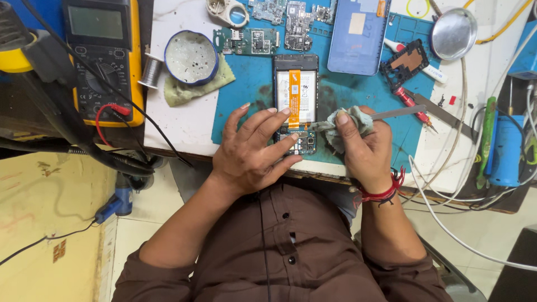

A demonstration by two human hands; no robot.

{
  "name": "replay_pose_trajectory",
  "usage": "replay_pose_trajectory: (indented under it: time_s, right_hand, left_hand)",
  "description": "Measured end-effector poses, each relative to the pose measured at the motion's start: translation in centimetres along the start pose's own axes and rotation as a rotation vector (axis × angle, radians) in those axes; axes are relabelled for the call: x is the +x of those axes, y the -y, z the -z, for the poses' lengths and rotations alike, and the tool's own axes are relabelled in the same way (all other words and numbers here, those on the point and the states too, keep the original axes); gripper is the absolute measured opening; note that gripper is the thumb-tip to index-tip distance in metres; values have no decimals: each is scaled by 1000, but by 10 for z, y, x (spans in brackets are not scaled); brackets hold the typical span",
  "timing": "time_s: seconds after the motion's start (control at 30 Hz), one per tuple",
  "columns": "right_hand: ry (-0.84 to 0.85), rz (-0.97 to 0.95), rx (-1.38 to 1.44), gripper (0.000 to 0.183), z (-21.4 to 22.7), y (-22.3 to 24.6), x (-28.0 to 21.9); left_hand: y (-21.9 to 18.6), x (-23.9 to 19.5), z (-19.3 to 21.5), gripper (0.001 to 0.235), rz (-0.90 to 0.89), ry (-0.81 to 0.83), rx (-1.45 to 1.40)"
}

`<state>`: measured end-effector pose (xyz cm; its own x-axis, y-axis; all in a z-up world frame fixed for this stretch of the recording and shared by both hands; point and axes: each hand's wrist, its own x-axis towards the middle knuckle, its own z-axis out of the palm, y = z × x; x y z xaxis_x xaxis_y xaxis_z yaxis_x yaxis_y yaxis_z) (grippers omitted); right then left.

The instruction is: The person wipes the back of a blue smartphone with a cloth, then uses tweezers and a green-handled tool to clean and adjust components on a disassembled phone chassis. The person handles the phone back, cloth, tweezers, and a green tool while working on the internal components.

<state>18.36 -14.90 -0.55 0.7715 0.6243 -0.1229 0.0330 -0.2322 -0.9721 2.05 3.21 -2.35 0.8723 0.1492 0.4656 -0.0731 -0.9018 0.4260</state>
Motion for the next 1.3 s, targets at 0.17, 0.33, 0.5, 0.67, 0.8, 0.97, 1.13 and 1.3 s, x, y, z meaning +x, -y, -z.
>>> replay_pose_trajectory:
  time_s: [0.17,0.33,0.5,0.67,0.8,0.97,1.13,1.3]
  right_hand:
    - [-13,7,-13,21,-2,0,-1]
    - [-27,-1,10,22,-3,1,-2]
    - [-47,46,-81,21,-4,-1,-4]
    - [-140,19,163,20,-1,-8,-7]
    - [-209,107,185,23,0,-14,-19]
    - [-250,218,31,23,0,-19,-45]
    - [-212,247,-88,15,4,-17,-56]
    - [-170,223,-193,11,4,-13,-53]
  left_hand:
    - [1,0,2,34,-4,6,11]
    - [0,0,1,34,-1,-4,7]
    - [1,0,1,35,-5,-2,17]
    - [1,-1,0,36,-3,-5,-3]
    - [1,-3,2,44,7,-16,-38]
    - [1,-4,4,45,4,-23,-70]
    - [1,-3,4,38,-12,-9,-34]
    - [-1,-2,2,34,-3,-4,-23]
